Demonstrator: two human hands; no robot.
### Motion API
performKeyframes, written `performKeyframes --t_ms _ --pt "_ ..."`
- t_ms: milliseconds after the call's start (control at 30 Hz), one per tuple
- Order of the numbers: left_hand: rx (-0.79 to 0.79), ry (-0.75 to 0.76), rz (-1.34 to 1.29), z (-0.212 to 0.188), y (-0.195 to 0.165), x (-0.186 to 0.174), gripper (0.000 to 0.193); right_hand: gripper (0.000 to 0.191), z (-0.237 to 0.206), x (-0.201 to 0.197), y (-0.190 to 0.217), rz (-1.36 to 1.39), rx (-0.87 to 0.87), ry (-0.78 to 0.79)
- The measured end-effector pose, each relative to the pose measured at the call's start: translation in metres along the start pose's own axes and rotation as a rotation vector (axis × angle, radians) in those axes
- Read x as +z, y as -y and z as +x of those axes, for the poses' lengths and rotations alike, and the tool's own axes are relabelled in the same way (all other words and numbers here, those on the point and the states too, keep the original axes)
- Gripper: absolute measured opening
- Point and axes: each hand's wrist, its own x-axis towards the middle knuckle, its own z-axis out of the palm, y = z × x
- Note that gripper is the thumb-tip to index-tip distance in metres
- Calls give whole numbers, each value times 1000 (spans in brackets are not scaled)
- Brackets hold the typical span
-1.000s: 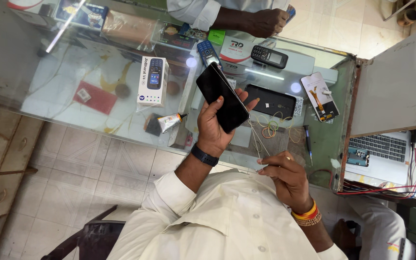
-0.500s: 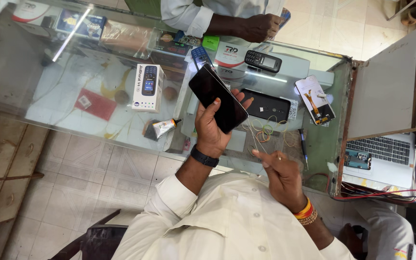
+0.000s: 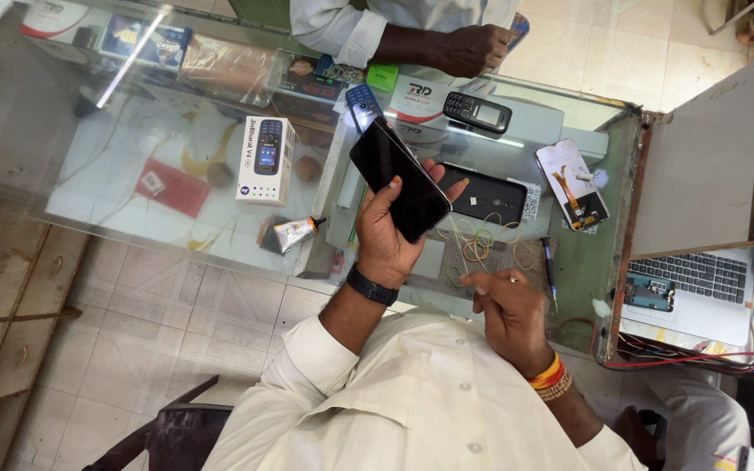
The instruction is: The person applies adhesive to the internal frame of a disassembled smartphone, then places the back cover onto the chassis and presses the edges to secure it. The person then uses a thin wire to run along the seam of the phone to ensure the cover is sealed.
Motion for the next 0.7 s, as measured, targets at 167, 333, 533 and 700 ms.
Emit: performKeyframes --t_ms 167,333,533,700 --pt "30 24 79 -2 0 5 35 14 1 -4 14 28 -126 -86" --pt "46 24 95 -5 -9 3 34 15 0 2 17 92 -97 -153" --pt "33 15 134 -10 -10 8 33 13 -8 5 23 70 -119 -178" --pt "27 41 119 -15 -11 13 33 12 -17 6 22 373 -86 -207"
